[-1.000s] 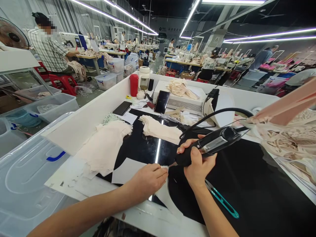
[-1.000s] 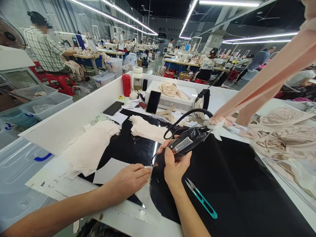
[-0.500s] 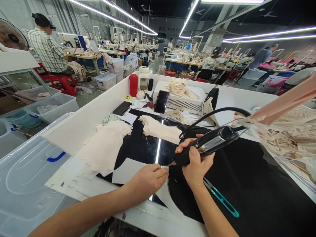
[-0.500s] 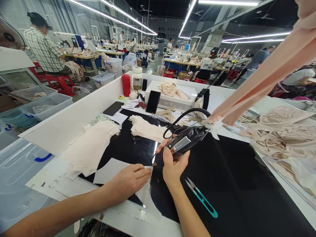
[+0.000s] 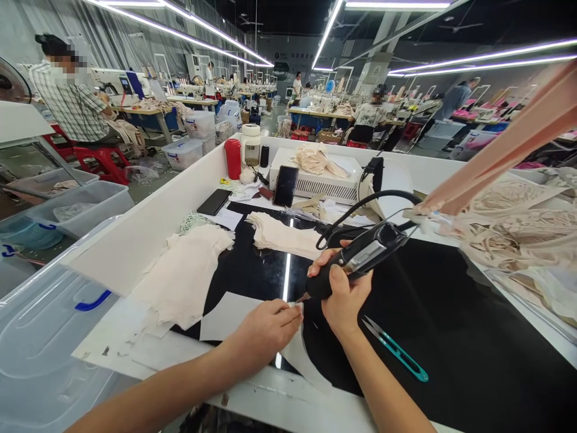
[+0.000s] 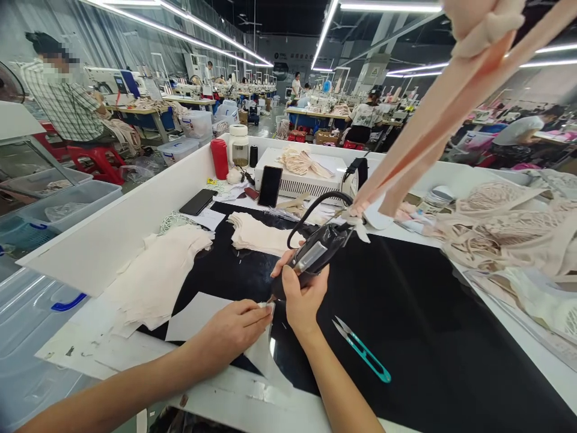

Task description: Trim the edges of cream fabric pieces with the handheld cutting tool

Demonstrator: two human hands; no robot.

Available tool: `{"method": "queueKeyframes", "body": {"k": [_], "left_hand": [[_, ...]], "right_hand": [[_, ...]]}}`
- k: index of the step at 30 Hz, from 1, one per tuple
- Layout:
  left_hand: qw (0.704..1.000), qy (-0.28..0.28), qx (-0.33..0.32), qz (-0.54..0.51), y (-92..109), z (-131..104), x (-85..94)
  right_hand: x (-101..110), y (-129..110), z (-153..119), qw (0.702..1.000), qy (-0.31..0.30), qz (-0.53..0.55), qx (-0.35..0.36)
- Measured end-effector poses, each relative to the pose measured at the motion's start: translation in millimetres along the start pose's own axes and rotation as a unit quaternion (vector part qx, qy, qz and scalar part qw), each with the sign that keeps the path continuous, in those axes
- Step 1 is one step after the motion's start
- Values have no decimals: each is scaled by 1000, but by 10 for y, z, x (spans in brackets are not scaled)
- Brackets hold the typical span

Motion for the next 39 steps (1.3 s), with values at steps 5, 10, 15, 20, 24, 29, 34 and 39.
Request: {"method": "queueKeyframes", "body": {"k": [5, 10, 15, 20, 24, 29, 34, 39], "left_hand": [[1000, -14, 14, -6, 1, 1, -5], [1000, -14, 13, 1, 4, -4, -15], [999, 26, 13, 17, 16, -14, -118], [998, 61, 20, 5, -18, -1, -249], [997, 42, 51, -49, -65, 15, -185], [993, 34, 81, -75, -135, -35, -103], [993, 16, 97, -71, -217, -113, -92], [991, -4, 128, -37, -357, -227, 0]], "right_hand": [[5, -7, 0, 1000, 10, -7, -1], [-5, 1, -10, 1000, 6, 0, 1], [29, 62, -25, 1000, 7, -4, -14], [78, 65, -17, 999, 13, -9, -30], [136, -37, -22, 999, 22, -26, -32], [230, -208, -63, 996, 14, -56, -63], [317, -320, -154, 996, 8, -75, -54], [377, -331, -218, 995, 11, -86, -48]]}}
Point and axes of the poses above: each hand's wrist, its own z-axis towards the middle knuckle, its own x-axis out of the back of the hand, y = z × x, the point moved 2 cm from there along z, towards the middle knuckle, and after that the axes turned 10 degrees about -x, right-handed, at the moved point
